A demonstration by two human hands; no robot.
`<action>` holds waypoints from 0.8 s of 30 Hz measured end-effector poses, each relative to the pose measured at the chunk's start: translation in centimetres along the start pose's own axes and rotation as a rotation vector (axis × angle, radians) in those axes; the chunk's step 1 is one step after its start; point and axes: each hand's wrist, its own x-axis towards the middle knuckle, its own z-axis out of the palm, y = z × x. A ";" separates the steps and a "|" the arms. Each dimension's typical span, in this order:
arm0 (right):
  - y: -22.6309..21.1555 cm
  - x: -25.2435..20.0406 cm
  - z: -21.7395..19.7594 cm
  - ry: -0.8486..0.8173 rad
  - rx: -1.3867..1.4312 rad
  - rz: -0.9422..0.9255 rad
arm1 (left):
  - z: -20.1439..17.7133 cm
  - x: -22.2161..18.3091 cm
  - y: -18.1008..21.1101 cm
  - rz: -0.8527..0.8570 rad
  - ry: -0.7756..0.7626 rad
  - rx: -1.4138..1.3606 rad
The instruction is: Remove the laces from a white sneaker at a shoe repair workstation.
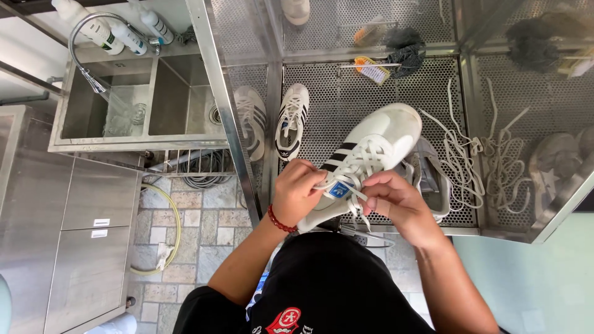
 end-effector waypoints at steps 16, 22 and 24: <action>-4.2 -2.0 1.6 0.067 -0.169 0.352 | -1.3 1.9 -1.0 -0.050 -0.048 -0.060; -1.1 -3.5 1.3 -0.151 -0.165 -0.586 | -0.7 1.7 -0.7 -0.005 -0.009 -0.041; 0.2 -3.9 2.1 -0.135 0.317 -0.444 | -1.0 1.2 -1.0 -0.047 0.024 -0.050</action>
